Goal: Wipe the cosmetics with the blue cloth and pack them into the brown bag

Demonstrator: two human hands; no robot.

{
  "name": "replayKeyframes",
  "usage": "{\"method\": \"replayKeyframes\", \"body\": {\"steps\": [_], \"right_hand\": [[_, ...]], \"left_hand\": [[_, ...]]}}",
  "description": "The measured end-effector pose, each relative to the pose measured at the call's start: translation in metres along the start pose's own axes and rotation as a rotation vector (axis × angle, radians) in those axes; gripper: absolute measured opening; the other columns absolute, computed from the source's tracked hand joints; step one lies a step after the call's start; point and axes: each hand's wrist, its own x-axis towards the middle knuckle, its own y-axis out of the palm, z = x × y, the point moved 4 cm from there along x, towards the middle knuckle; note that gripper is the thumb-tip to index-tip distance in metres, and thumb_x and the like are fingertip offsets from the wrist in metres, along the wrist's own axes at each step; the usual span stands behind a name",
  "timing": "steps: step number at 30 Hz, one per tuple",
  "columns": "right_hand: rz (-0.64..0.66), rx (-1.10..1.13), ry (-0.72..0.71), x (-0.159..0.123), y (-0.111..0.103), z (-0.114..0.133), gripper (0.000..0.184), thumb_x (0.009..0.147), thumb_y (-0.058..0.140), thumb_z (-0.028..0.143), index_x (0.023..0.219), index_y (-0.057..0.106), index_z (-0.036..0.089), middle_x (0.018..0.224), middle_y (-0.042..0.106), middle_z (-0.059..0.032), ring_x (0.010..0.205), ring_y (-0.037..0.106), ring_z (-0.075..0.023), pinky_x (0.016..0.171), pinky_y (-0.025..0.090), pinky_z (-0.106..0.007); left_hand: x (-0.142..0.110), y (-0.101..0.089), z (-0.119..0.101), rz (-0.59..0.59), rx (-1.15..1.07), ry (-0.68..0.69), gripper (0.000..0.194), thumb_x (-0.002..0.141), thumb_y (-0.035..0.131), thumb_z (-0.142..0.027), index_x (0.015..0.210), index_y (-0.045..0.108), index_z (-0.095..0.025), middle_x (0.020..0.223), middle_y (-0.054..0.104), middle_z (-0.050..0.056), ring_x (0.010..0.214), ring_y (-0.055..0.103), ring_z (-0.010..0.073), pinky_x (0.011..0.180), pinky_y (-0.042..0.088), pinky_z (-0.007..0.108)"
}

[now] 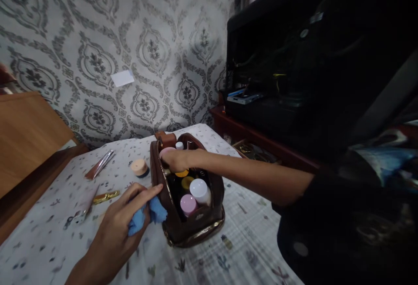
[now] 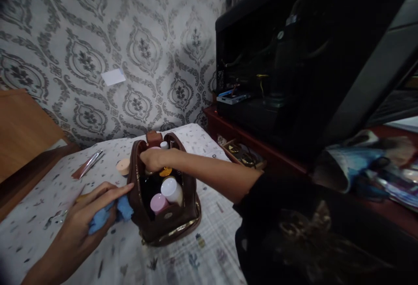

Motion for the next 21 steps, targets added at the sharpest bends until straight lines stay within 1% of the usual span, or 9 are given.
{"method": "replayKeyframes", "body": {"steps": [2, 4, 7, 10, 12, 15, 17, 19, 21], "right_hand": [[0.049, -0.033, -0.022, -0.008, -0.015, 0.004, 0.013, 0.081, 0.067, 0.002, 0.073, 0.069, 0.012, 0.073, 0.069, -0.0035, 0.072, 0.065, -0.0166, 0.063, 0.046, -0.025], [0.001, -0.049, -0.028, -0.021, -0.031, 0.006, 0.020, 0.084, 0.058, 0.001, 0.073, 0.069, 0.014, 0.074, 0.069, -0.0033, 0.074, 0.063, -0.0155, 0.063, 0.041, -0.025], [-0.263, 0.066, -0.034, -0.051, -0.050, 0.007, 0.020, 0.090, 0.053, 0.008, 0.085, 0.071, 0.016, 0.077, 0.069, -0.0012, 0.072, 0.060, -0.0138, 0.064, 0.040, -0.024], [-0.555, 0.303, -0.065, -0.095, -0.047, 0.009, 0.017, 0.094, 0.051, 0.016, 0.090, 0.068, 0.016, 0.072, 0.066, 0.0010, 0.064, 0.059, -0.0124, 0.061, 0.042, -0.024], [-0.700, 0.428, -0.131, -0.126, -0.033, 0.016, 0.017, 0.097, 0.050, 0.022, 0.094, 0.067, 0.018, 0.073, 0.067, 0.0008, 0.061, 0.059, -0.0121, 0.058, 0.044, -0.025], [-0.795, 0.398, -0.285, -0.165, 0.002, 0.037, 0.015, 0.099, 0.049, 0.023, 0.104, 0.063, 0.023, 0.073, 0.067, 0.0009, 0.061, 0.061, -0.0127, 0.058, 0.048, -0.026], [-0.718, 0.281, -0.377, -0.175, 0.034, 0.053, 0.020, 0.098, 0.047, 0.018, 0.111, 0.061, 0.023, 0.071, 0.067, 0.0001, 0.059, 0.060, -0.0141, 0.059, 0.049, -0.028], [-0.634, 0.184, -0.519, -0.174, 0.066, 0.068, 0.017, 0.098, 0.047, 0.023, 0.106, 0.063, 0.023, 0.061, 0.063, 0.0009, 0.052, 0.056, -0.0139, 0.047, 0.041, -0.028], [-0.473, 0.096, -0.614, -0.162, 0.097, 0.079, 0.012, 0.096, 0.054, 0.028, 0.100, 0.064, 0.023, 0.054, 0.059, 0.0035, 0.049, 0.053, -0.0131, 0.041, 0.033, -0.028]], "left_hand": [[-0.004, -0.001, 0.005, -0.026, 0.007, -0.068, 0.038, 0.094, 0.050, -0.022, 0.127, 0.066, -0.028, 0.088, 0.068, 0.004, 0.074, 0.064, 0.0165, 0.065, 0.052, 0.024], [-0.010, -0.003, 0.015, -0.085, 0.017, -0.176, 0.035, 0.093, 0.053, -0.030, 0.125, 0.067, -0.027, 0.097, 0.071, 0.005, 0.084, 0.067, 0.0196, 0.074, 0.054, 0.027], [-0.021, -0.008, 0.039, -0.171, 0.031, -0.383, 0.039, 0.089, 0.056, -0.043, 0.120, 0.068, -0.024, 0.102, 0.071, 0.006, 0.093, 0.067, 0.0232, 0.080, 0.053, 0.030], [-0.030, -0.010, 0.064, -0.213, 0.012, -0.525, 0.042, 0.084, 0.057, -0.049, 0.114, 0.069, -0.022, 0.101, 0.070, 0.006, 0.094, 0.066, 0.0249, 0.080, 0.052, 0.031], [-0.033, -0.009, 0.079, -0.230, -0.027, -0.549, 0.042, 0.082, 0.057, -0.049, 0.110, 0.068, -0.020, 0.106, 0.070, 0.007, 0.100, 0.065, 0.0267, 0.087, 0.051, 0.034], [-0.035, -0.008, 0.099, -0.255, -0.050, -0.563, 0.041, 0.078, 0.056, -0.044, 0.107, 0.067, -0.018, 0.111, 0.070, 0.009, 0.106, 0.064, 0.0285, 0.096, 0.048, 0.038], [-0.033, -0.007, 0.110, -0.265, -0.038, -0.568, 0.040, 0.075, 0.054, -0.040, 0.105, 0.067, -0.018, 0.106, 0.071, 0.008, 0.103, 0.064, 0.0280, 0.095, 0.048, 0.037], [-0.030, -0.004, 0.120, -0.248, -0.015, -0.581, 0.039, 0.072, 0.051, -0.036, 0.102, 0.067, -0.017, 0.097, 0.071, 0.007, 0.094, 0.066, 0.0263, 0.089, 0.050, 0.036], [-0.025, 0.001, 0.128, -0.212, 0.022, -0.602, 0.038, 0.070, 0.048, -0.032, 0.100, 0.067, -0.016, 0.090, 0.070, 0.006, 0.086, 0.065, 0.0245, 0.083, 0.049, 0.035]]}}
